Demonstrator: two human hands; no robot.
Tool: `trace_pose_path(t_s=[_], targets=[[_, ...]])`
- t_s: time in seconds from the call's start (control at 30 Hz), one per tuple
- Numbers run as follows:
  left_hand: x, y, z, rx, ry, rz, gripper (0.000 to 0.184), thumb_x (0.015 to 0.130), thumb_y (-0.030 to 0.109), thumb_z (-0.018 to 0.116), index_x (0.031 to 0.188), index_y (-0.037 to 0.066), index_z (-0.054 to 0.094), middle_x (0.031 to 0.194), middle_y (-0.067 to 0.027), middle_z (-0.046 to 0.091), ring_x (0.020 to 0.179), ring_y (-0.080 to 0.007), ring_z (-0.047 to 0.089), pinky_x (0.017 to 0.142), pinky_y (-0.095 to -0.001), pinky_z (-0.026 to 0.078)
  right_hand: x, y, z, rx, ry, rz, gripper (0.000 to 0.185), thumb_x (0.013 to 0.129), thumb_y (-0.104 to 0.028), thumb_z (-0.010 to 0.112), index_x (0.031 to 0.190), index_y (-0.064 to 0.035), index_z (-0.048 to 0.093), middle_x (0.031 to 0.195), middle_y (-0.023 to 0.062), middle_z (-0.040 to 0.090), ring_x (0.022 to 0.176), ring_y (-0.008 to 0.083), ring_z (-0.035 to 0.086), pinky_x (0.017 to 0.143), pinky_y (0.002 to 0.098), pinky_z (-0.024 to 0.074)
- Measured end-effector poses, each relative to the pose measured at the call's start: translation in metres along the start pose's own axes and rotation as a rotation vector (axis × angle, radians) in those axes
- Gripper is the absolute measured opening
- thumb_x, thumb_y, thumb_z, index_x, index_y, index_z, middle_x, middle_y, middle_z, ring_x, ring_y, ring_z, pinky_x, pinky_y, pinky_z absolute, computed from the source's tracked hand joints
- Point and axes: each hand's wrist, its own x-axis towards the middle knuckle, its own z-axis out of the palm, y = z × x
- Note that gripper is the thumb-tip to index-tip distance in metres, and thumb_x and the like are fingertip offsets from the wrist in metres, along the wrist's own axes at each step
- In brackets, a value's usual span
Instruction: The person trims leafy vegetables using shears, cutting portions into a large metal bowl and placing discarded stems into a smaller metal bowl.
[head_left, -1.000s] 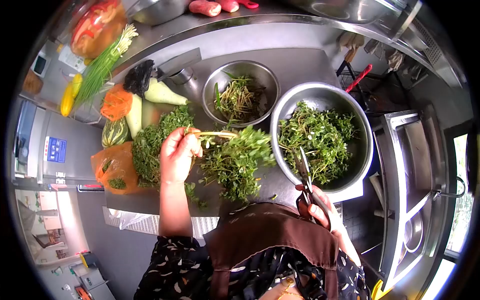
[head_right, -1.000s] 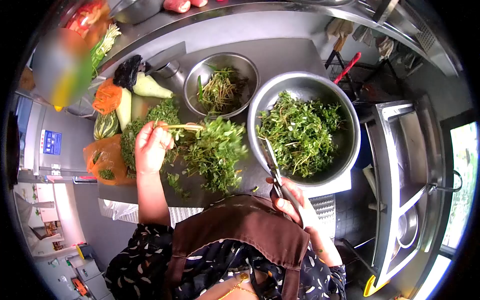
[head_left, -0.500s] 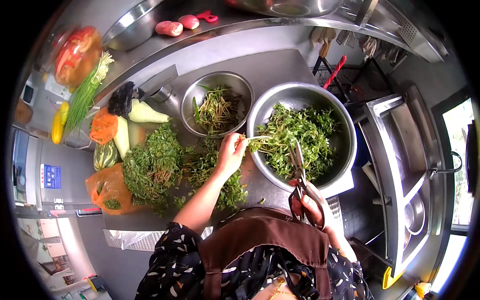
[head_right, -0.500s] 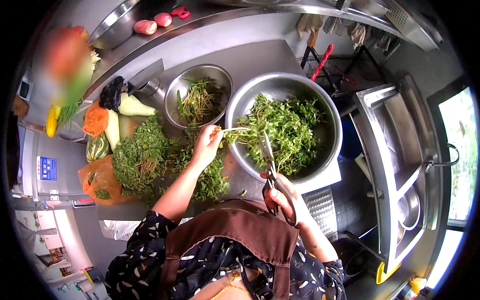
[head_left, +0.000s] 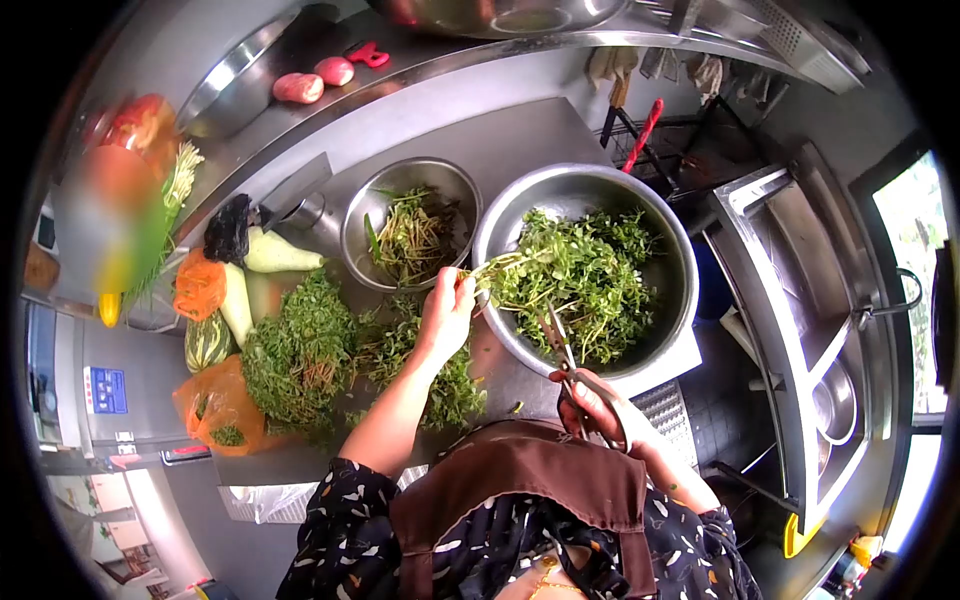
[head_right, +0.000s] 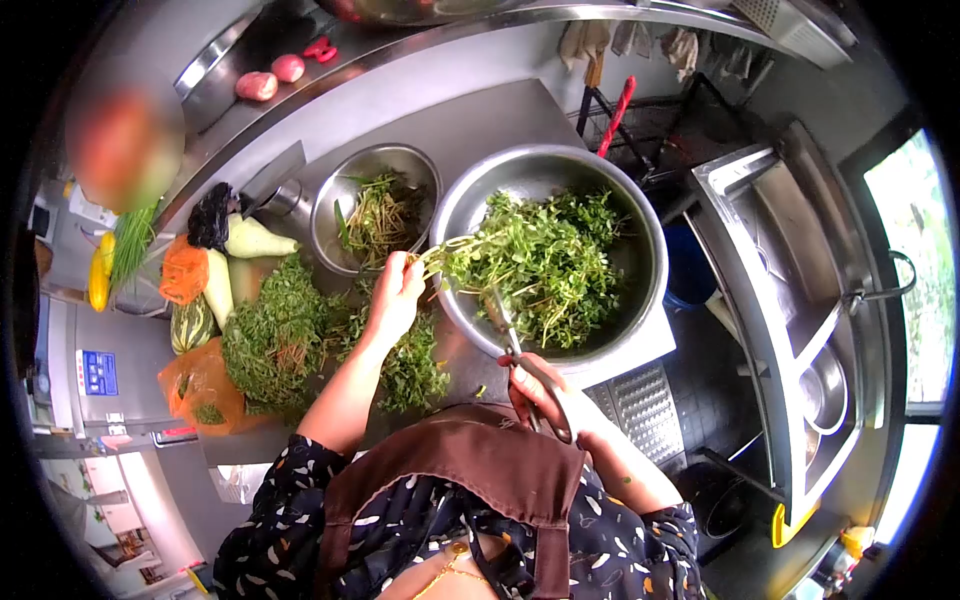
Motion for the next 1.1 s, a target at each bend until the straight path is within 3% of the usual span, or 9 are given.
trace_pose_path(t_s=[0.1,0.17,0.23,0.57,0.67,0.87,1.1], targets=[[0.000,0.012,0.011,-0.235,-0.030,-0.006,0.021,0.099,0.020,0.050,0.104,0.001,0.044,0.072,-0.0105,0.055,0.062,-0.0175,0.054,0.058,-0.0331,0.045,0.000,-0.009,0.002,-0.042,0.006,0.004,0.054,0.098,-0.047,0.045,0.128,-0.0024,0.045,0.069,0.0013,0.051,0.061,0.0099,0.052,0.059,0.0245,0.0407],[0.000,0.019,0.016,-0.196,-0.057,0.022,0.021,0.099,0.020,0.049,0.105,0.001,0.044,0.072,-0.0087,0.055,0.062,-0.0153,0.053,0.056,-0.0318,0.044,0.000,-0.012,0.003,-0.044,0.007,0.012,0.054,0.097,-0.048,0.046,0.129,-0.0034,0.045,0.070,0.0014,0.050,0.063,0.0103,0.052,0.061,0.0249,0.0419],[-0.004,0.030,0.024,-0.214,-0.055,0.032,0.014,0.099,0.017,0.048,0.101,0.004,0.045,0.076,0.0020,0.047,0.065,-0.0059,0.043,0.056,-0.0233,0.039,0.001,-0.010,0.003,-0.033,0.023,0.021,0.055,0.097,-0.047,0.048,0.130,-0.0043,0.044,0.071,0.0017,0.049,0.064,0.0104,0.052,0.061,0.0256,0.0431],[-0.011,0.046,0.045,-0.323,-0.199,0.026,0.018,0.099,0.019,0.050,0.106,0.004,0.044,0.081,0.0016,0.046,0.068,-0.0053,0.042,0.059,-0.0210,0.039,0.007,-0.001,0.001,0.073,0.134,0.013,0.055,0.096,-0.047,0.051,0.126,-0.0012,0.047,0.065,0.0003,0.048,0.054,0.0101,0.050,0.052,0.0255,0.0424],[-0.012,0.046,0.046,-0.246,-0.177,0.102,0.022,0.099,0.021,0.049,0.108,0.003,0.040,0.071,-0.0041,0.051,0.062,-0.0108,0.049,0.057,-0.0274,0.043,0.007,-0.003,-0.001,0.077,0.160,0.006,0.050,0.095,-0.044,0.053,0.121,-0.0009,0.051,0.063,0.0001,0.048,0.050,0.0092,0.048,0.047,0.0250,0.0405],[-0.012,0.039,0.042,-0.397,-0.198,-0.024,0.025,0.100,0.024,0.050,0.111,0.004,0.042,0.085,-0.0034,0.053,0.071,-0.0097,0.051,0.062,-0.0258,0.046,-0.001,-0.005,-0.004,0.037,0.192,0.026,0.044,0.095,-0.040,0.056,0.117,-0.0020,0.054,0.063,-0.0008,0.047,0.049,0.0069,0.046,0.044,0.0234,0.0376],[-0.013,0.038,0.032,-0.488,-0.255,-0.095,0.025,0.099,0.023,0.051,0.115,0.004,0.044,0.089,-0.0011,0.050,0.074,-0.0071,0.048,0.066,-0.0239,0.048,0.001,-0.004,-0.005,0.190,0.220,-0.023,0.045,0.095,-0.040,0.056,0.120,-0.0034,0.051,0.062,-0.0026,0.043,0.049,0.0071,0.042,0.045,0.0228,0.0365]])
